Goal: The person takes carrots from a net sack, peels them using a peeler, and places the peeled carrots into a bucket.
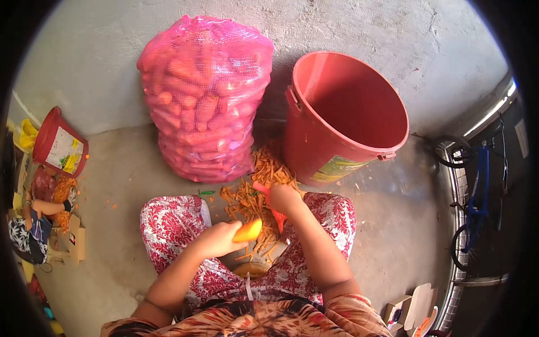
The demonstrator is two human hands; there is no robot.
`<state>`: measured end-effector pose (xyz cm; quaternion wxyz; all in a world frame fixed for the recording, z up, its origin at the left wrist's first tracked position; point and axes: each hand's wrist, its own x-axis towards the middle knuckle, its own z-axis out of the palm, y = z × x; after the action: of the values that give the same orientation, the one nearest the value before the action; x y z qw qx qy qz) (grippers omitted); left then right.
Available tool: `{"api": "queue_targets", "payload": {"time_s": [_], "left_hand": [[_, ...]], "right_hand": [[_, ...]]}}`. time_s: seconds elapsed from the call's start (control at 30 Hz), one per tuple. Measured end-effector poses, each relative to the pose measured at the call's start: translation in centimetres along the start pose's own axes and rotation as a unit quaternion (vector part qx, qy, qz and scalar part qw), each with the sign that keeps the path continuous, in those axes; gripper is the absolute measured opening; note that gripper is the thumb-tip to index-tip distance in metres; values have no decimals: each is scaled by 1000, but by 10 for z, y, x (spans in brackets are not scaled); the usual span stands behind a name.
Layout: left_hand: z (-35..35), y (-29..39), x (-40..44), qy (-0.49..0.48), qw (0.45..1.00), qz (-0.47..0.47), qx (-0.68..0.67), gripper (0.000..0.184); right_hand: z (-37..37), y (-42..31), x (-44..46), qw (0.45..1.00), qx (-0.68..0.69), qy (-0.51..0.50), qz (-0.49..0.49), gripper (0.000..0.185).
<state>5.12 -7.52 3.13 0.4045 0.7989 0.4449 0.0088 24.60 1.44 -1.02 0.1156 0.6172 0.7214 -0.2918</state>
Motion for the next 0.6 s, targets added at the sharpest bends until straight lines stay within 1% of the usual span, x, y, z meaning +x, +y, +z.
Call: {"api": "queue_targets", "payload": {"time_s": [0.03, 0.07, 0.1, 0.13, 0.17, 0.2, 0.23, 0.3, 0.33, 0.37, 0.4, 0.47, 0.53, 0.6], "left_hand": [[-11, 7, 2, -94, 991, -19, 90, 32], [-24, 13, 6, -186, 966, -36, 178, 34], [-36, 20, 15, -238, 944, -9, 229, 31], [-59, 42, 21, -178, 956, 3, 232, 26], [-69, 52, 34, -42, 965, 58, 254, 24], [-80, 64, 52, 98, 956, 113, 252, 25], [-101, 90, 71, 200, 931, 169, 253, 29], [-134, 138, 110, 363, 881, 249, 175, 37], [-141, 154, 130, 473, 810, 296, 182, 39], [-152, 167, 143, 543, 746, 280, 267, 38], [-163, 176, 152, 585, 710, 268, 286, 38], [-182, 187, 153, 534, 766, 221, 282, 37], [-200, 180, 151, 548, 762, 215, 271, 28], [-227, 161, 151, 569, 744, 216, 275, 25]], "right_hand": [[0, -4, 0, 997, -36, -73, -18, 32], [-1, -7, 0, 986, -73, -145, -35, 35], [8, -13, -1, 990, -88, -96, -47, 35], [27, -19, -4, 992, -102, -44, -62, 34], [57, -14, 8, 982, -72, 11, -173, 31], [87, -9, 20, 955, -54, 65, -283, 29], [87, -21, 14, 966, -50, -2, -252, 28], [83, -47, 2, 973, -52, -132, -180, 25], [74, -52, -6, 973, -51, -123, -188, 25], [68, -54, -9, 973, -50, -112, -196, 25], [61, -54, -11, 972, -49, -102, -205, 25], [44, -54, -17, 976, -2, -60, -209, 25], [21, -54, -28, 974, 35, -28, -220, 26], [13, -47, -28, 970, 69, -5, -232, 25]]}}
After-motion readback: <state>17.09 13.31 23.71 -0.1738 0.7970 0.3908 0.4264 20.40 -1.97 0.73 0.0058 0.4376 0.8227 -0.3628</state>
